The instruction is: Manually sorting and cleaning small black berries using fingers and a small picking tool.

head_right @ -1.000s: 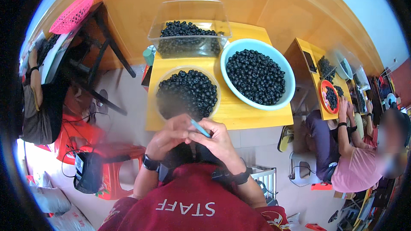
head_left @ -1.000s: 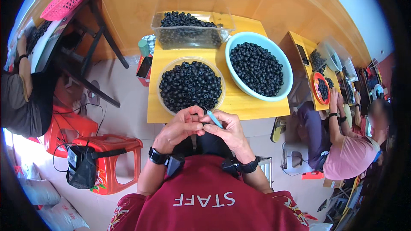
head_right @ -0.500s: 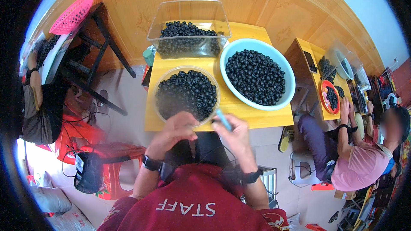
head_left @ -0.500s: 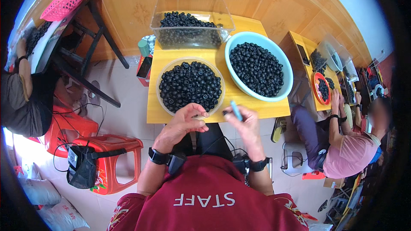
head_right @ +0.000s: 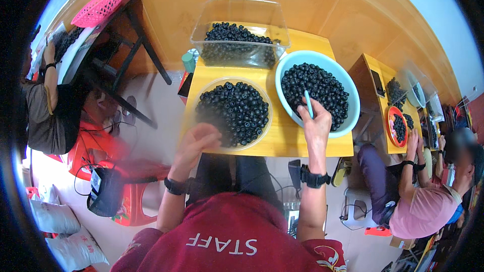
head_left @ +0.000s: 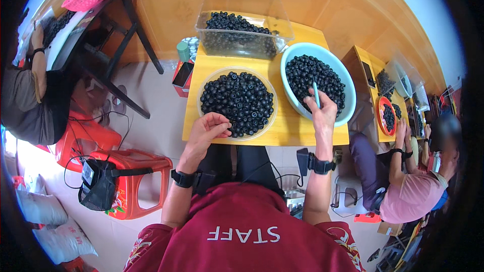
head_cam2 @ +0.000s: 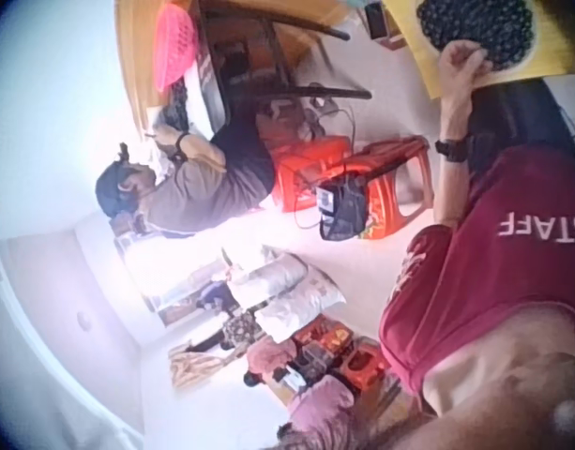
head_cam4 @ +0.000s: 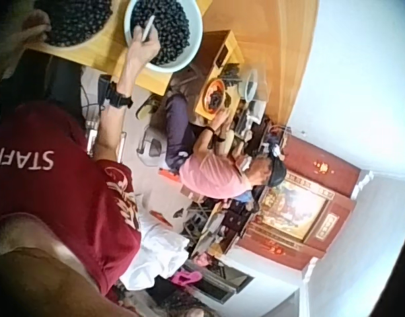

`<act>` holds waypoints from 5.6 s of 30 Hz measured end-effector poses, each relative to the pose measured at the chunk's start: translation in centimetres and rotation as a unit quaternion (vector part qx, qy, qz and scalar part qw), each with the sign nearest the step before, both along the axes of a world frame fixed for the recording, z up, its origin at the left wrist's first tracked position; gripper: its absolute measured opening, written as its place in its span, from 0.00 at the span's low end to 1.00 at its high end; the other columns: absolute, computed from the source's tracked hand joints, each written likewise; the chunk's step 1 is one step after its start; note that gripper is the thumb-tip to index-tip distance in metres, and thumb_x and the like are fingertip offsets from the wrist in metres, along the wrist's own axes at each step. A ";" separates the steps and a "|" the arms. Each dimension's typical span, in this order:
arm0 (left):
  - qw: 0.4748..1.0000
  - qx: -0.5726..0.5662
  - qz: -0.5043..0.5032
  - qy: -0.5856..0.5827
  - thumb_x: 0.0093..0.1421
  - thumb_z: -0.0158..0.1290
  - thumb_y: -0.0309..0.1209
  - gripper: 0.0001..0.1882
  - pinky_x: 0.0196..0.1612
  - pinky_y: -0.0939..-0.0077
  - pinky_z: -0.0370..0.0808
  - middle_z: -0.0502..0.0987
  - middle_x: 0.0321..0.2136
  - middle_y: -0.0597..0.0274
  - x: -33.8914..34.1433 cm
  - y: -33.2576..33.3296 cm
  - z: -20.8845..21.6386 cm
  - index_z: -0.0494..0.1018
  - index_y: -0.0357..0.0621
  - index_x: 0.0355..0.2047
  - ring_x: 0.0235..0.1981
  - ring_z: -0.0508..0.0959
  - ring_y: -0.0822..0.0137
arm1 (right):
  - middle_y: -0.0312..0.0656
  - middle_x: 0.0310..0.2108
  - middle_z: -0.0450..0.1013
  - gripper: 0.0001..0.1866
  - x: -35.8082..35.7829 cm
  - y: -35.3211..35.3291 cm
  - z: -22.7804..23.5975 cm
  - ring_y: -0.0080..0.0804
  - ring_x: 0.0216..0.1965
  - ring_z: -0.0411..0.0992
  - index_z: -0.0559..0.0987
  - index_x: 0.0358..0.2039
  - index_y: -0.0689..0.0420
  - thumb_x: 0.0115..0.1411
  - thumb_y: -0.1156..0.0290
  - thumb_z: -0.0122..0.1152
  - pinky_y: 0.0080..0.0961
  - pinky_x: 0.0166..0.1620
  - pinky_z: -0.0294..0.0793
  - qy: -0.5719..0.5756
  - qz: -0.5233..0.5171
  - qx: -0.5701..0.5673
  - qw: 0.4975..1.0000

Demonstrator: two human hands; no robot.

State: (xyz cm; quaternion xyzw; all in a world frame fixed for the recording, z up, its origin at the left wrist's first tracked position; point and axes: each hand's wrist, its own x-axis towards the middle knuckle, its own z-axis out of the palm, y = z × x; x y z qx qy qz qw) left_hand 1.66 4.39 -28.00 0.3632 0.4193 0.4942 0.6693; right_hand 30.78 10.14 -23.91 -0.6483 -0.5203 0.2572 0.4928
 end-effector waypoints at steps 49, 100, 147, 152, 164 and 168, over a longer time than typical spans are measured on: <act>0.937 -0.083 -0.152 -0.304 0.57 0.50 0.24 0.10 0.36 0.82 0.74 0.75 0.32 0.62 3.6 0.9 -1.3 0.71 0.39 0.40 0.31 0.76 0.73 | 0.43 0.23 0.73 0.09 -8.0 -9.1 1.1 0.32 0.18 0.70 0.78 0.33 0.59 0.51 0.70 0.60 0.25 0.22 0.67 -0.144 0.211 0.044 0.966; 0.924 -0.110 -0.251 -0.266 0.52 0.56 0.24 0.12 0.33 0.83 0.75 0.73 0.29 0.64 4.6 -0.7 -0.3 0.65 0.43 0.35 0.28 0.76 0.74 | 0.39 0.25 0.75 0.06 -7.8 -10.2 -0.8 0.20 0.29 0.73 0.76 0.33 0.65 0.54 0.77 0.58 0.14 0.33 0.71 0.325 0.279 -0.105 0.897; 0.916 0.222 -0.103 0.317 0.48 0.49 0.17 0.09 0.30 0.76 0.73 0.72 0.29 0.61 4.5 2.1 -0.3 0.72 0.39 0.30 0.27 0.76 0.66 | 0.42 0.19 0.72 0.06 -3.5 -9.2 -3.8 0.20 0.19 0.66 0.78 0.29 0.64 0.49 0.78 0.60 0.20 0.23 0.64 -0.041 0.009 0.006 0.999; 0.987 -0.044 -0.069 -0.141 0.54 0.50 0.21 0.07 0.35 0.82 0.74 0.76 0.31 0.61 4.0 0.7 2.4 0.71 0.37 0.35 0.29 0.77 0.71 | 0.41 0.21 0.73 0.07 -4.8 -9.5 -2.7 0.20 0.20 0.66 0.78 0.31 0.64 0.50 0.76 0.60 0.18 0.24 0.64 -0.003 0.065 -0.018 0.998; 0.957 -0.086 -0.107 -0.255 0.55 0.51 0.24 0.11 0.37 0.81 0.71 0.74 0.35 0.59 3.6 0.0 -0.6 0.71 0.38 0.40 0.34 0.74 0.70 | 0.42 0.19 0.70 0.07 -8.0 -9.7 -0.1 0.32 0.15 0.66 0.79 0.30 0.57 0.51 0.70 0.60 0.26 0.19 0.63 -0.121 0.200 0.063 0.970; 0.954 -0.090 -0.117 -0.260 0.55 0.52 0.24 0.10 0.36 0.82 0.71 0.73 0.32 0.62 3.5 -0.2 -0.6 0.70 0.39 0.39 0.32 0.73 0.72 | 0.42 0.19 0.71 0.07 -8.2 -9.7 0.2 0.33 0.16 0.68 0.79 0.30 0.57 0.51 0.70 0.60 0.27 0.21 0.65 -0.156 0.200 0.055 0.966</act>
